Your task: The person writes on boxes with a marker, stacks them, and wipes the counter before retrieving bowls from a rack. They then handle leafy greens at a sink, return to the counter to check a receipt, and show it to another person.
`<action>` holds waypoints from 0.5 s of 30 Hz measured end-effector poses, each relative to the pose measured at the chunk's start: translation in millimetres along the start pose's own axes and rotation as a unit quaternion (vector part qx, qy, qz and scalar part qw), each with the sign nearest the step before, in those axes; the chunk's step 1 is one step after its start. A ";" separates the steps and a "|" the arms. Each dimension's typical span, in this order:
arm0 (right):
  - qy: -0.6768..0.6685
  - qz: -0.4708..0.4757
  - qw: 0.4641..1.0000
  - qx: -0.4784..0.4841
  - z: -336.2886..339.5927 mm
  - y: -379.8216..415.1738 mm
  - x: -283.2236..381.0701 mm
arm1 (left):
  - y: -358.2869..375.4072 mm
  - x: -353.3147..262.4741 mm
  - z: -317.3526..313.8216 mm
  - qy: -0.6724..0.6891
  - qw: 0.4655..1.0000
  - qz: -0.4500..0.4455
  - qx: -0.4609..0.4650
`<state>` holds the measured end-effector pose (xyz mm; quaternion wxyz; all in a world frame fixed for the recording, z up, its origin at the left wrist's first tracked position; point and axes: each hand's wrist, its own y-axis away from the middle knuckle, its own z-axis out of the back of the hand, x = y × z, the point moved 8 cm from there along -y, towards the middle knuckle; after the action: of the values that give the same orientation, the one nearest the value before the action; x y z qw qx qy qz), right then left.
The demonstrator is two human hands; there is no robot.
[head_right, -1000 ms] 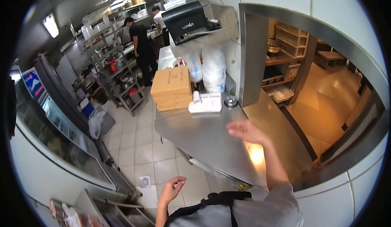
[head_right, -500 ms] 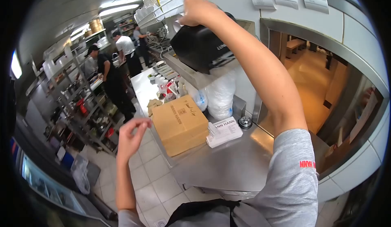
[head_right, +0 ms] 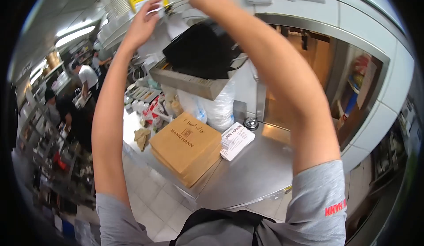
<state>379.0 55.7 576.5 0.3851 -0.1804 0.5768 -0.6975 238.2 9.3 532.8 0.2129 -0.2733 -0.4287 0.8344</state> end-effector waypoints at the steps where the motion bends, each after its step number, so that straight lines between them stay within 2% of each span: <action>1: -0.003 -0.032 0.999 -0.024 -9.5 -3.6 -6.0 | -10.1 -2.4 -1.5 0.003 1.000 0.009 -0.006; 2: -0.079 -0.063 0.993 -0.068 -14.1 -5.1 -6.7 | -17.3 1.3 -5.1 0.008 1.000 0.021 -0.009; 3: -0.076 -0.049 0.995 -0.037 -19.8 -11.5 3.0 | -22.7 5.4 -12.0 0.022 1.000 0.010 0.004; 4: -0.114 -0.023 0.991 -0.074 11.3 4.3 19.2 | -28.3 5.0 -13.5 0.008 0.999 -0.038 0.010; 5: -0.120 -0.015 0.989 -0.085 13.5 4.1 25.5 | -34.6 4.6 -13.3 -0.007 0.996 -0.085 0.011; 6: -0.131 -0.008 0.987 -0.098 12.0 1.8 32.3 | -40.6 13.5 -11.2 -0.001 0.995 -0.095 0.016; 8: -0.135 -0.016 0.985 -0.107 15.1 3.0 35.7 | -50.4 21.1 -17.5 0.001 0.996 -0.058 0.072; 9: -0.151 -0.018 0.983 -0.105 13.3 6.7 39.0 | -50.8 26.7 -15.5 0.052 0.996 -0.051 0.050; 10: -0.144 -0.022 0.984 -0.101 14.6 9.8 42.3 | -53.2 23.7 -16.9 0.060 0.995 -0.052 0.054; 12: -0.094 -0.055 0.970 -0.219 34.0 25.8 48.4 | -52.7 23.0 -9.5 -0.028 0.996 -0.087 0.011; 13: -0.089 -0.060 0.970 -0.219 32.6 35.0 56.1 | -55.8 31.8 -7.9 -0.028 0.997 -0.074 0.018; 14: -0.019 -0.046 0.979 -0.197 29.3 40.3 69.2 | -57.2 32.1 -5.3 -0.026 0.996 -0.081 0.023; 15: 0.054 -0.028 0.983 -0.174 26.5 41.3 83.2 | -62.2 38.1 -0.5 -0.011 0.999 -0.043 0.009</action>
<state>357.9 -25.5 528.6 0.2961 -0.2227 0.7040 -0.6060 217.1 65.8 573.9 0.2461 -0.2432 -0.4351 0.8312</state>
